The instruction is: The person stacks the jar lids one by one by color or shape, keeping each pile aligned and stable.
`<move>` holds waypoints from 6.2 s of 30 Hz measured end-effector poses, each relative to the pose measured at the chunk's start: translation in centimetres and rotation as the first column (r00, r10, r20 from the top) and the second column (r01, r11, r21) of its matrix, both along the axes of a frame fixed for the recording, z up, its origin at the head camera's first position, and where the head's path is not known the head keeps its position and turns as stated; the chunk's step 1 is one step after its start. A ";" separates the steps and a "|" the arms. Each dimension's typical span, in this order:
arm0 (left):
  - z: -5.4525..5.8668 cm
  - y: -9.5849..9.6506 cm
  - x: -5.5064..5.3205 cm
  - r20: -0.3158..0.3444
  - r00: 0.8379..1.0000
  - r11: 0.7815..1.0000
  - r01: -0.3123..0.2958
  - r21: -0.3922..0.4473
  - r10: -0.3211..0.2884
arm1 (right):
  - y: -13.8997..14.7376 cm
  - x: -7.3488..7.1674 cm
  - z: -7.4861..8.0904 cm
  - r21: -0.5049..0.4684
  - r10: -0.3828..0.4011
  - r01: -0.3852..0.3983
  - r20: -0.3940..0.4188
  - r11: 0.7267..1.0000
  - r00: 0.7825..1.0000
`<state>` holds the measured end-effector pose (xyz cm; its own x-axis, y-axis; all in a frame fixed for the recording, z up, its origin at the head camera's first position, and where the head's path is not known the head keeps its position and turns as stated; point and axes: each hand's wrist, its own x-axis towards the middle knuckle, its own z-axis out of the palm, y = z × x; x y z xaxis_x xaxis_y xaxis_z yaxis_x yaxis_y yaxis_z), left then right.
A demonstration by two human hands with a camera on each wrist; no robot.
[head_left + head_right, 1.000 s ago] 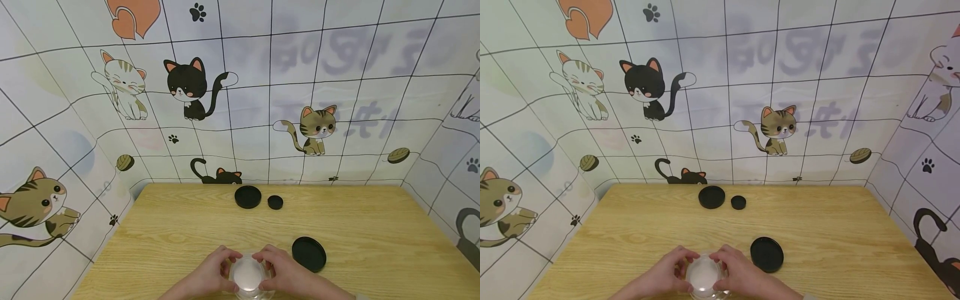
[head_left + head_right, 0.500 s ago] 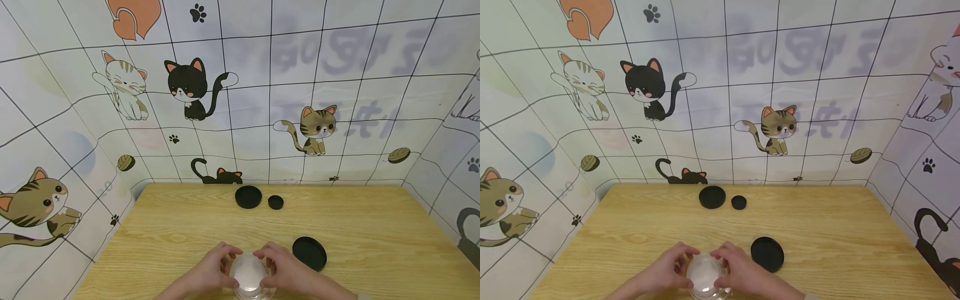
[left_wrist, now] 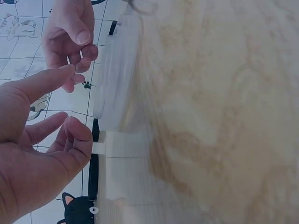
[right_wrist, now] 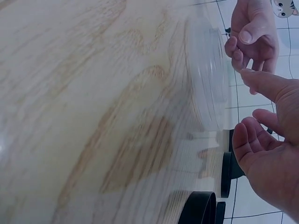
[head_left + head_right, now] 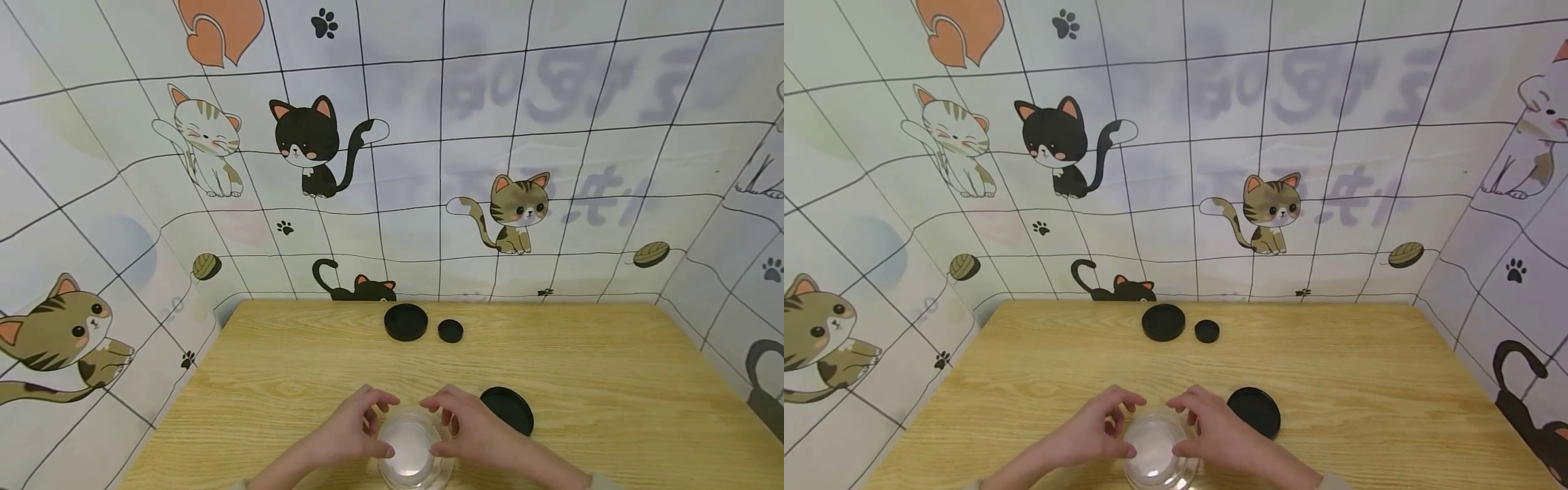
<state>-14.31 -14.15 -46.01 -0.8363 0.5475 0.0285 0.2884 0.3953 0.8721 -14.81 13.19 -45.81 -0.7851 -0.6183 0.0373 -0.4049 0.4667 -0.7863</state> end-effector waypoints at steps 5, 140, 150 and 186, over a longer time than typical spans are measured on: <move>0.0 0.3 -0.4 0.010 1.000 1.000 -0.003 0.003 0.003 | 0.4 -0.5 -0.1 0.002 -0.016 0.016 -0.026 1.000 1.000; 2.5 5.6 -4.2 0.038 0.990 0.970 -0.138 0.200 0.133 | 6.0 -3.6 0.7 -0.289 -0.265 0.198 -0.215 0.937 0.940; 2.3 7.2 -0.5 0.103 0.991 0.968 -0.113 0.224 0.092 | 8.3 0.1 1.1 -0.268 -0.237 0.183 -0.185 0.946 0.954; -2.6 12.6 5.1 0.113 0.991 0.988 -0.089 0.125 0.075 | 14.6 5.5 -5.1 -0.192 -0.137 0.127 -0.042 0.973 0.990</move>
